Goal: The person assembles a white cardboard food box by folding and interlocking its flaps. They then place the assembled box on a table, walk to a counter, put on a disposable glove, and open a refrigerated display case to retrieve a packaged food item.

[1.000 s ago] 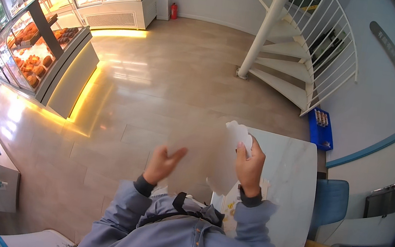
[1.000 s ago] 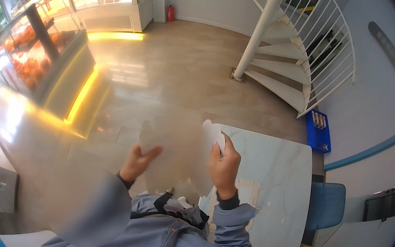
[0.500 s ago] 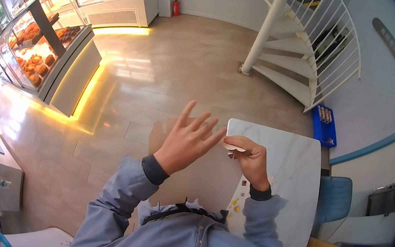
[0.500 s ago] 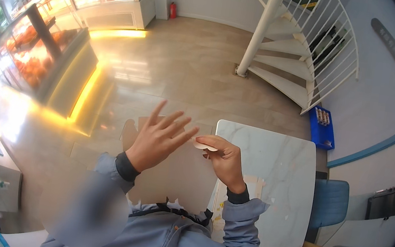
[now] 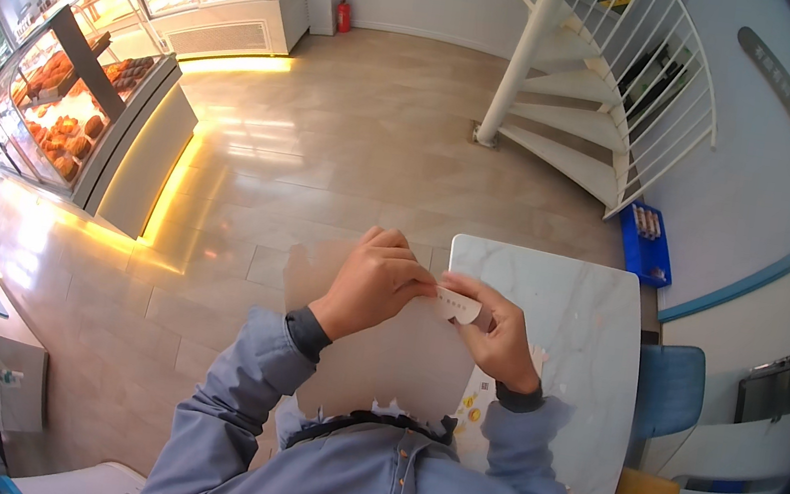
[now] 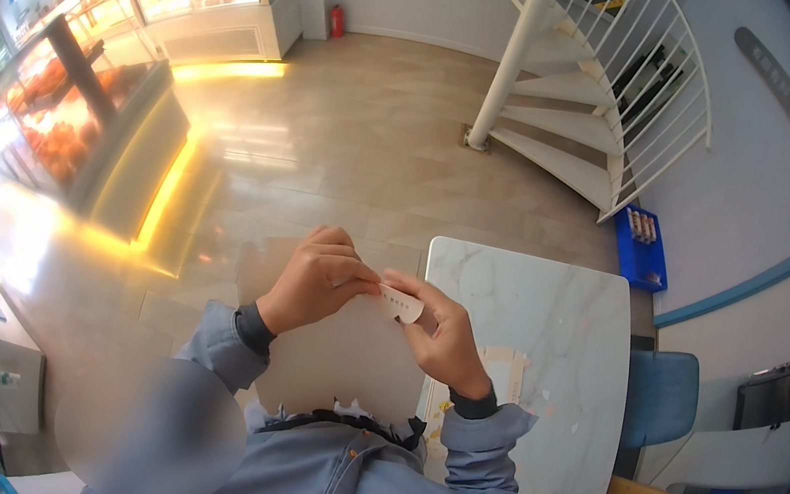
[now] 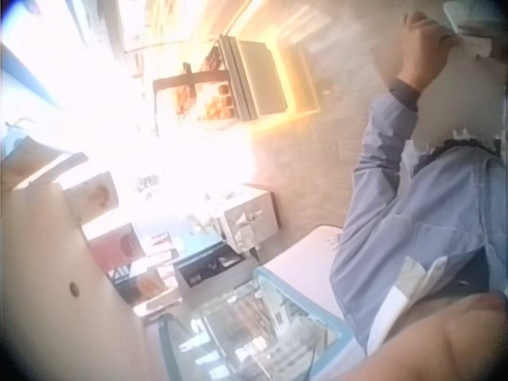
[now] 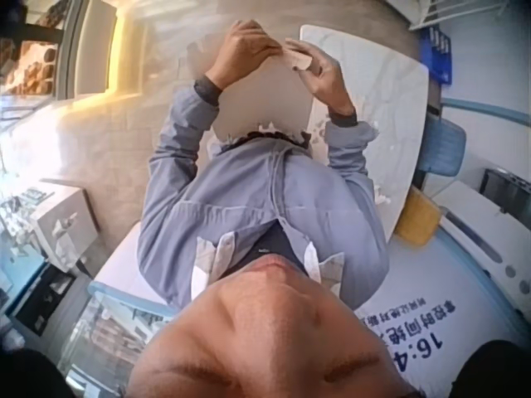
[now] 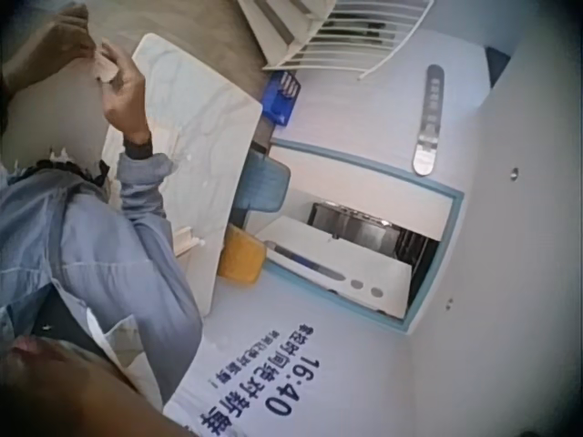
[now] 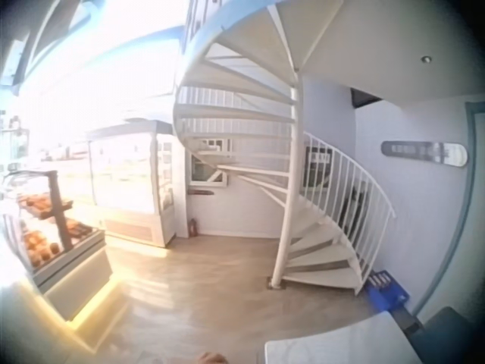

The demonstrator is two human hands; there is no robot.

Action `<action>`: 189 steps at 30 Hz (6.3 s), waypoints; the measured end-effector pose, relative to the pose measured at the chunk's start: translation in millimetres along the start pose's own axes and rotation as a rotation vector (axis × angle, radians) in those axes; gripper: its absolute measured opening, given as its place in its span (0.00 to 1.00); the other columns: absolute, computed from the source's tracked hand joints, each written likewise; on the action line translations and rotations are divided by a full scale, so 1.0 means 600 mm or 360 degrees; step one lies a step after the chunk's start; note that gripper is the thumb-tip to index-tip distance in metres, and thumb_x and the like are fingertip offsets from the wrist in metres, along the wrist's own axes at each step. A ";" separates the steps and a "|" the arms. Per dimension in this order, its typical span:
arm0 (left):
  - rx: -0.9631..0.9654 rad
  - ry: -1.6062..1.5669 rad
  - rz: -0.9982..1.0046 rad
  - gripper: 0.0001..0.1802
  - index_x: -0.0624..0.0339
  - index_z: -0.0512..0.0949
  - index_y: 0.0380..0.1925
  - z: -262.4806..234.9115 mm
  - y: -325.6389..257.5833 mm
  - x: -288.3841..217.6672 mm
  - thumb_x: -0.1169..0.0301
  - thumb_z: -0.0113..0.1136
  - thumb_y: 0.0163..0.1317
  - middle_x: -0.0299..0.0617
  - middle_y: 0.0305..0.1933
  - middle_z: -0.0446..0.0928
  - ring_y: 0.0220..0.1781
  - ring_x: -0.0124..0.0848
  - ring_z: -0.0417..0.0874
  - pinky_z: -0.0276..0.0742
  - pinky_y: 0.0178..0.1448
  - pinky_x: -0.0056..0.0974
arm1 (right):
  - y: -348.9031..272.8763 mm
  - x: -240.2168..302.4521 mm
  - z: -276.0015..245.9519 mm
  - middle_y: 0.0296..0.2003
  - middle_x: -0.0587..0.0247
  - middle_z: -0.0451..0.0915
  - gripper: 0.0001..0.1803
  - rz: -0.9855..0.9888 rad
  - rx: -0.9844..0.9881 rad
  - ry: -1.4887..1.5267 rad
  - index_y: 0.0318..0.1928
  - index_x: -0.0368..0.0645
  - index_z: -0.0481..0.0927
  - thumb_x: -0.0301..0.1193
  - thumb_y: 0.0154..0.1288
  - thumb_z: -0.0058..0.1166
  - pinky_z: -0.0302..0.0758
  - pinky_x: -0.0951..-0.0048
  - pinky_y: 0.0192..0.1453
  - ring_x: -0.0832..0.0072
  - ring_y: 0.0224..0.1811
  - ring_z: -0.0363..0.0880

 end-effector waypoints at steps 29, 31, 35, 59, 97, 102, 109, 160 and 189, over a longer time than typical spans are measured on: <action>0.0178 0.0091 -0.0252 0.04 0.53 0.79 0.28 0.002 -0.039 0.063 0.68 0.65 0.54 0.43 0.24 0.79 0.28 0.44 0.80 0.73 0.30 0.43 | 0.035 -0.038 0.026 0.30 0.54 0.81 0.10 -0.0157 0.0096 -0.1032 0.43 0.41 0.76 0.27 0.61 0.58 0.75 0.63 0.34 0.55 0.30 0.79; 0.0156 0.0114 -0.0216 0.05 0.54 0.78 0.28 0.003 -0.035 0.057 0.67 0.64 0.55 0.42 0.23 0.79 0.27 0.44 0.80 0.73 0.30 0.44 | 0.040 -0.041 0.031 0.30 0.54 0.81 0.10 -0.0196 0.0164 -0.1194 0.44 0.43 0.76 0.27 0.61 0.57 0.75 0.64 0.34 0.55 0.31 0.80; 0.0237 0.0297 -0.0157 0.07 0.54 0.76 0.31 -0.005 -0.022 0.055 0.67 0.63 0.57 0.42 0.22 0.78 0.26 0.45 0.80 0.71 0.27 0.45 | 0.046 -0.031 0.031 0.30 0.54 0.81 0.11 -0.0289 0.0171 -0.1373 0.45 0.46 0.76 0.27 0.61 0.57 0.75 0.65 0.34 0.56 0.32 0.81; 0.0560 0.0150 0.0011 0.09 0.53 0.79 0.39 0.006 -0.017 0.031 0.76 0.56 0.60 0.45 0.24 0.80 0.24 0.45 0.81 0.74 0.27 0.42 | 0.037 0.002 0.012 0.30 0.53 0.83 0.07 -0.0146 0.0266 -0.1032 0.39 0.38 0.81 0.20 0.60 0.54 0.75 0.75 0.35 0.73 0.29 0.82; 0.0524 -0.0481 -0.0193 0.08 0.58 0.86 0.29 -0.015 -0.023 0.062 0.78 0.68 0.46 0.43 0.28 0.83 0.28 0.39 0.83 0.79 0.34 0.35 | 0.040 -0.038 0.038 0.37 0.57 0.85 0.13 -0.0024 0.0510 -0.0425 0.46 0.35 0.82 0.17 0.64 0.48 0.77 0.74 0.44 0.73 0.40 0.83; 0.0426 -0.0290 -0.0038 0.11 0.55 0.86 0.30 -0.023 -0.025 0.036 0.80 0.63 0.45 0.41 0.28 0.82 0.29 0.42 0.81 0.78 0.35 0.39 | 0.039 -0.069 0.038 0.40 0.57 0.84 0.09 0.0432 0.0530 -0.0222 0.44 0.35 0.83 0.24 0.65 0.55 0.74 0.75 0.49 0.78 0.43 0.79; 0.0357 -0.0374 -0.0035 0.25 0.53 0.81 0.48 -0.023 -0.021 0.019 0.84 0.57 0.48 0.46 0.43 0.82 0.43 0.42 0.82 0.76 0.38 0.38 | 0.038 -0.063 0.031 0.27 0.58 0.82 0.06 0.0099 0.0236 -0.0642 0.35 0.35 0.85 0.25 0.61 0.61 0.73 0.75 0.34 0.76 0.29 0.77; -0.0021 -0.1818 -0.1252 0.19 0.73 0.75 0.49 0.119 -0.179 0.088 0.72 0.64 0.62 0.48 0.47 0.80 0.50 0.36 0.82 0.80 0.59 0.44 | -0.031 -0.084 0.058 0.30 0.61 0.78 0.10 -0.0021 -0.0107 -0.0812 0.36 0.41 0.82 0.23 0.51 0.66 0.73 0.67 0.33 0.63 0.31 0.77; -0.0402 -0.2585 -0.1388 0.35 0.60 0.56 0.68 0.142 -0.201 0.085 0.75 0.61 0.65 0.48 0.64 0.68 0.64 0.36 0.72 0.75 0.62 0.42 | -0.079 -0.019 0.112 0.32 0.63 0.77 0.12 -0.0991 -0.0171 -0.1619 0.39 0.37 0.81 0.24 0.51 0.59 0.72 0.68 0.34 0.67 0.33 0.76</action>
Point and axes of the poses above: each hand's wrist, its own y-axis towards the middle knuckle, its own z-axis out of the palm, x = y × z, the point moved 9 cm from there along y, towards the middle knuckle
